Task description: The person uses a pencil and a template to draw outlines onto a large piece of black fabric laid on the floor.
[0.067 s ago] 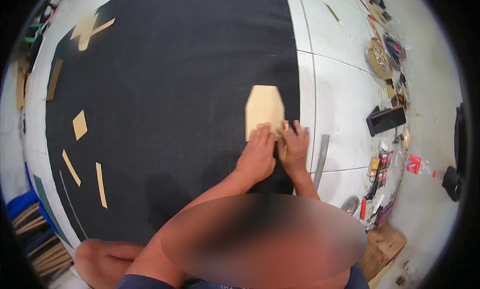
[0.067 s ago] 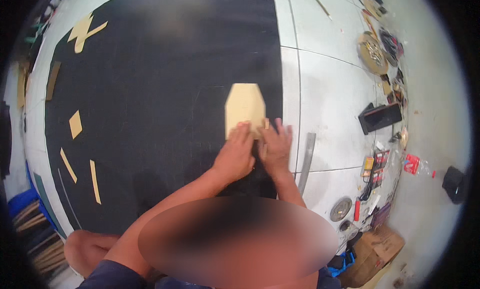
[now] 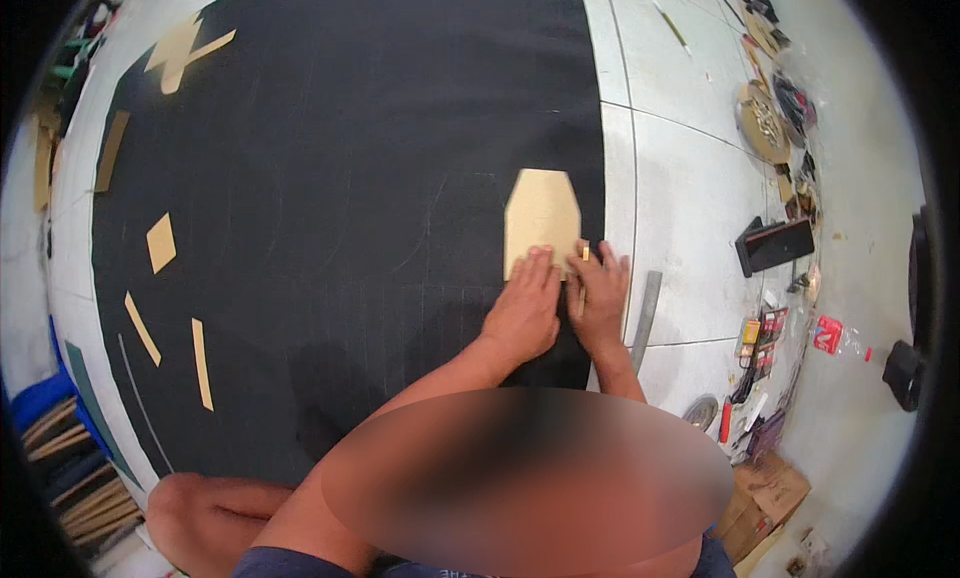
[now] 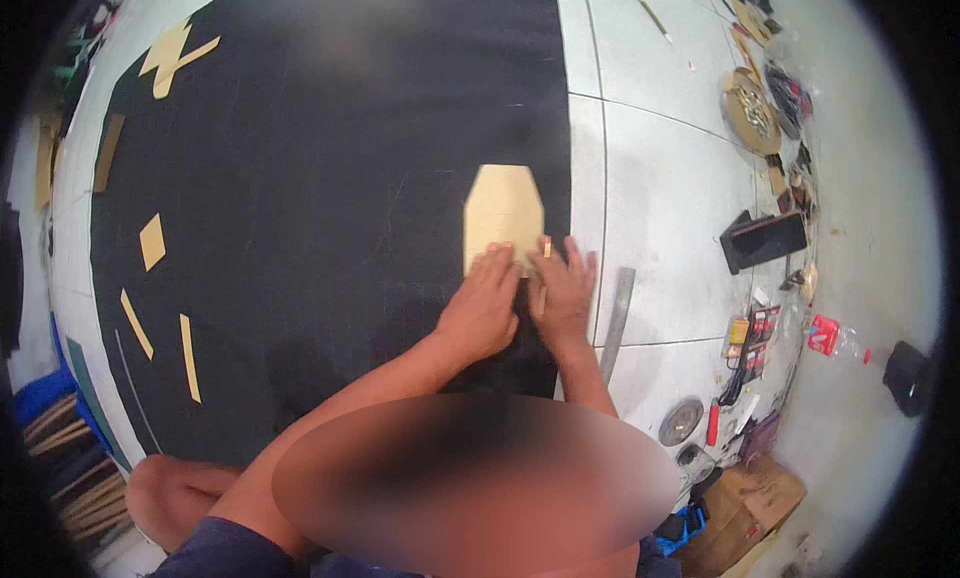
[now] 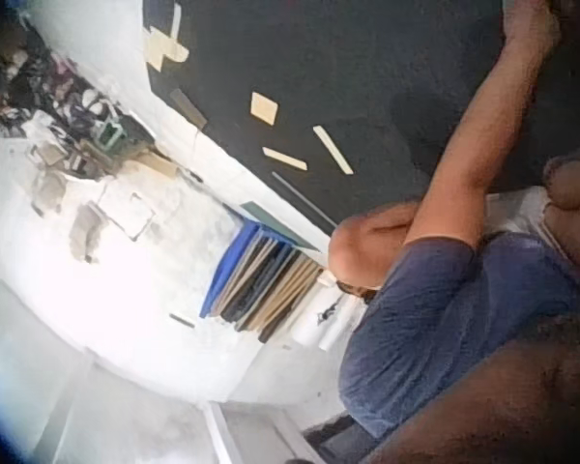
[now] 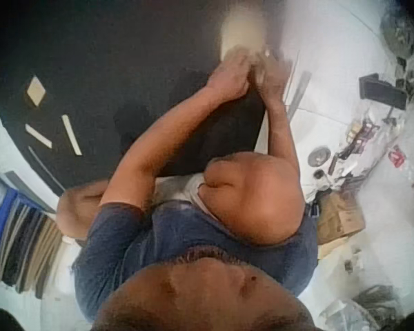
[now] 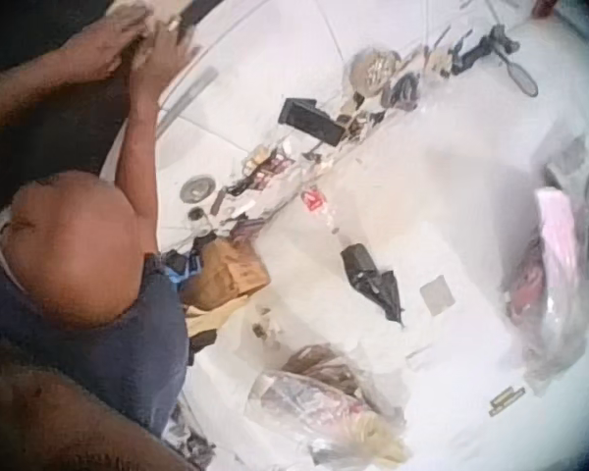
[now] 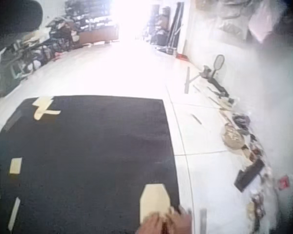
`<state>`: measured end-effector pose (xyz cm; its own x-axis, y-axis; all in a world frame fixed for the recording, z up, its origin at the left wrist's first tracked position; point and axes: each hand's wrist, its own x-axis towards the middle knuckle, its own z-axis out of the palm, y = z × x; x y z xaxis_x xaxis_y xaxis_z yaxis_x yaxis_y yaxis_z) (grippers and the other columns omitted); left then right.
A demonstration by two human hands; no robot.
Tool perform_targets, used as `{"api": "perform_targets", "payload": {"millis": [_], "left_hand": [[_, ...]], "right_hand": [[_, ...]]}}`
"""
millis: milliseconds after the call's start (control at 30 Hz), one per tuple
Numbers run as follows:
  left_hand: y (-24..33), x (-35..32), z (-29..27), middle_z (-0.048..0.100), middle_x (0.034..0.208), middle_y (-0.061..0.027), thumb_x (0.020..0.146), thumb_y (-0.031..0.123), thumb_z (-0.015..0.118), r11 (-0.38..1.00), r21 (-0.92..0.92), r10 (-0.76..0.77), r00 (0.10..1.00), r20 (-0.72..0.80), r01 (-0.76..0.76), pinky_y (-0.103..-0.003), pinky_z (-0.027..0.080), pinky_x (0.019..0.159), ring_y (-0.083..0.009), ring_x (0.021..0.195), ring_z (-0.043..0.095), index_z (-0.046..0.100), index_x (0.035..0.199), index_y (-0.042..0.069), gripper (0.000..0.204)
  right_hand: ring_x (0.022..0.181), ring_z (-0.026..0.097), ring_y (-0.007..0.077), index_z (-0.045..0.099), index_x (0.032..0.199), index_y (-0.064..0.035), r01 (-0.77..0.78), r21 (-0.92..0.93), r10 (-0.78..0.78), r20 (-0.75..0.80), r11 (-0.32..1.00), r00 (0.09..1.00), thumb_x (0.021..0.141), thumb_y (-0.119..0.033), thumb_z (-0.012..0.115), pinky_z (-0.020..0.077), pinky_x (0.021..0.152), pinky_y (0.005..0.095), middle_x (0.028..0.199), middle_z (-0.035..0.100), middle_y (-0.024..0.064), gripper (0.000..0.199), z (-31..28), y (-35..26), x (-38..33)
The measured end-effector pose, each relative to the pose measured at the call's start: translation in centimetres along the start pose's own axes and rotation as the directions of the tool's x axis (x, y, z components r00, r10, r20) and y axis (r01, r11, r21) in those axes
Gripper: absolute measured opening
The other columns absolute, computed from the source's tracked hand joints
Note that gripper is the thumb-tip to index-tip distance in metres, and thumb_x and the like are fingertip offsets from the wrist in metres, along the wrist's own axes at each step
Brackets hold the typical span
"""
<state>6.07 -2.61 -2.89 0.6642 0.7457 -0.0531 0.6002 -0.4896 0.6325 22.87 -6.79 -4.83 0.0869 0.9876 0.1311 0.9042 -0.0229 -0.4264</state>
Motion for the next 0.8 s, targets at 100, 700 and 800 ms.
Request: {"api": "perform_targets", "payload": {"millis": [100, 700, 800], "left_hand": [[0.8, 0.3, 1.5, 0.041, 0.154, -0.0316, 0.088, 0.010, 0.060, 0.995, 0.091, 0.034, 0.999, -0.030, -0.032, -0.051, 0.030, 0.125, -0.0462, 0.147, 0.039, 0.050, 0.139, -0.014, 0.058], [2.2, -2.9, 1.5, 0.041, 0.157, -0.0286, 0.096, 0.015, 0.051, 0.988, 0.152, -0.036, 0.999, 0.037, 0.030, -0.048, 0.027, 0.127, -0.0414, 0.151, 0.036, 0.045, 0.148, -0.014, 0.060], [2.2, -2.9, 1.4, 0.041, 0.157, -0.0286, 0.095, 0.015, 0.052, 0.989, 0.148, -0.032, 0.999, 0.043, 0.026, -0.048, 0.027, 0.127, -0.0416, 0.151, 0.036, 0.044, 0.149, -0.015, 0.062]], "right_hand": [[0.145, 0.045, 0.0420, 0.069, 0.126, -0.0137, -0.040, 0.049, 0.040, 0.009, 0.998, 0.999, 0.096, -0.010, 0.066, 0.0206, 0.123, 0.0629, 0.145, 0.064, 0.0092, 0.031, -0.6, 1.1, -0.2], [0.149, 0.040, 0.0391, 0.072, 0.123, -0.0146, -0.006, 0.047, 0.005, 0.011, 0.999, 1.000, 0.095, -0.014, 0.071, 0.0157, 0.125, 0.0617, 0.142, 0.067, 0.0057, 0.028, -0.6, 0.7, -1.0], [0.150, 0.039, 0.0388, 0.073, 0.123, -0.0146, -0.001, 0.060, 0.000, 0.010, 0.998, 1.000, 0.095, -0.014, 0.072, 0.0150, 0.125, 0.0618, 0.141, 0.067, 0.0056, 0.028, -0.7, 0.7, -1.0]]}}
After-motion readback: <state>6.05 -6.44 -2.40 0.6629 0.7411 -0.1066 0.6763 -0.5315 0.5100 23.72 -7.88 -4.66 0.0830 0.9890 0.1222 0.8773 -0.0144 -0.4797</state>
